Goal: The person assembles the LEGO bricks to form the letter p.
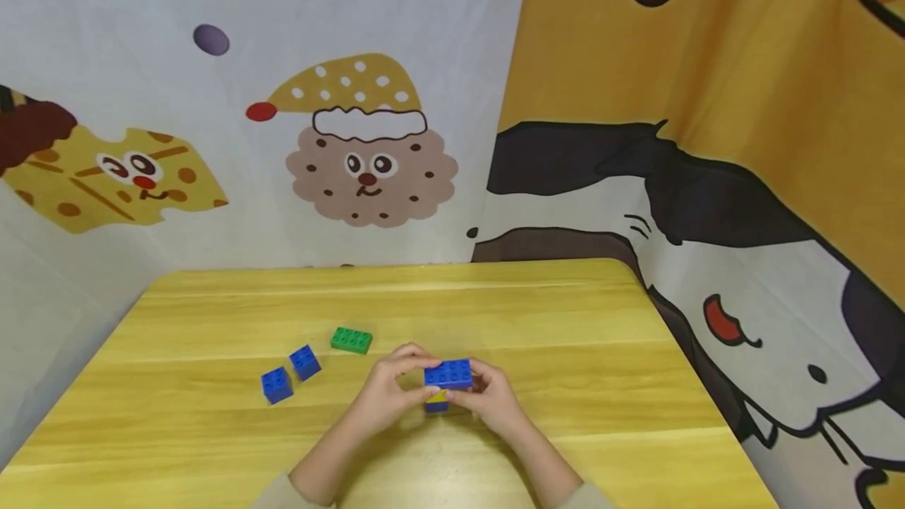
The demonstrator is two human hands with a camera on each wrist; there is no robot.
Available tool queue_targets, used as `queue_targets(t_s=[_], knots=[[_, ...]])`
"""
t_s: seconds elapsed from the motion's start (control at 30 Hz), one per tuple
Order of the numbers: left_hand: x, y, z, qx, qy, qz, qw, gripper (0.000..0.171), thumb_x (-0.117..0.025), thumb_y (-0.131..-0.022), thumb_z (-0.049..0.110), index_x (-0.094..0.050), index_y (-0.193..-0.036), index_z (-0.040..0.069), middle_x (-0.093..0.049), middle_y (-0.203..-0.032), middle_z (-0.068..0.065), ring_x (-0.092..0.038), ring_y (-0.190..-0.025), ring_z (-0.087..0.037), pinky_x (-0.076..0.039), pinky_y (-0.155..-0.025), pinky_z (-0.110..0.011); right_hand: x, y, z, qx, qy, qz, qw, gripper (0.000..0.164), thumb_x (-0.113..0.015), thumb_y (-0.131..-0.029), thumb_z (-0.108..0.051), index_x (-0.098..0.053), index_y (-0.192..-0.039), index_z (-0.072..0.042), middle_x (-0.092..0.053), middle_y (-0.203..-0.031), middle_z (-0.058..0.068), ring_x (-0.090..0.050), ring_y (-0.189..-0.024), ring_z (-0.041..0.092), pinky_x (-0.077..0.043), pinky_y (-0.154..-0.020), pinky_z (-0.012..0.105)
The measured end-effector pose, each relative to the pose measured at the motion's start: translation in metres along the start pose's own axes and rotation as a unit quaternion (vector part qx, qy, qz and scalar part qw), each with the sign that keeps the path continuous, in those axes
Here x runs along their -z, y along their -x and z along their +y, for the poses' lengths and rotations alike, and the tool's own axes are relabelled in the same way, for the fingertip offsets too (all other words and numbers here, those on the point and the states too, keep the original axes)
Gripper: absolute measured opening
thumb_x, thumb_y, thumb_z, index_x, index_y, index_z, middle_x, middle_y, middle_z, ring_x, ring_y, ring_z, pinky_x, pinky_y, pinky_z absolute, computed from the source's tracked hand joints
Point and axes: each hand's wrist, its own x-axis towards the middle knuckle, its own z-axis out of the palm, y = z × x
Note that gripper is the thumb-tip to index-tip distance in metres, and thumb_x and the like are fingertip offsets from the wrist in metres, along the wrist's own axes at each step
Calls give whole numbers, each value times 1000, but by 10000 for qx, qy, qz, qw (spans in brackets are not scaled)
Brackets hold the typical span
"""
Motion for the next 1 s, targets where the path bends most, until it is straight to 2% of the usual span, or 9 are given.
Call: queue_targets(t_s=[0.17,0.33,0.5,0.6,0.77,0.87,1.0], knots=[[0,1,-3,84,114,45,9999,35,-79,-80,17,-71,-113,10,-62,-109,10,-56,-105,-13,-47,-93,-40,0,0,1,-71,35,45,10000,31,-68,-85,3,-59,-114,9,-67,-92,3,-49,-56,10,-44,-45,24],[-2,3,-4,161,62,131,9998,35,-78,-80,18,-70,-113,13,-61,-112,9,-55,-107,-14,-44,-95,-37,0,0,2,-122,180,96,9997,32,-69,-84,3,-59,-114,9,-67,-89,0,-48,-54,10,-43,-43,25],[-3,5,-5,155,140,214,9996,40,-78,-80,20,-68,-118,12,-61,-116,7,-55,-109,-17,-43,-97,-43,-1,0,0,-13,171,114,9998,32,-69,-84,4,-59,-113,10,-67,-87,0,-47,-51,11,-41,-39,27],[-2,6,-6,136,140,271,9994,45,-78,-80,22,-65,-122,12,-60,-120,5,-55,-110,-18,-44,-95,-48,-1,1,-1,72,145,148,9998,32,-69,-84,5,-58,-113,12,-68,-89,0,-52,-55,10,-46,-44,26],[2,10,-5,140,86,379,9991,46,-77,-80,24,-64,-122,12,-60,-120,2,-56,-106,-23,-45,-91,-51,0,2,0,106,135,192,9997,34,-69,-82,8,-56,-113,15,-69,-95,0,-64,-76,12,-54,-64,26],[6,12,-5,193,17,460,9988,45,-77,-80,25,-64,-122,15,-60,-120,5,-56,-105,-24,-45,-91,-52,2,3,0,168,112,260,9995,37,-69,-81,9,-54,-114,16,-69,-96,-1,-64,-78,12,-54,-65,27],[13,15,-4,314,-10,572,9979,44,-77,-80,23,-64,-122,18,-59,-121,9,-56,-105,-26,-44,-91,-54,5,4,-1,206,50,385,9990,43,-69,-81,9,-51,-118,17,-69,-92,0,-62,-71,11,-51,-56,23]])
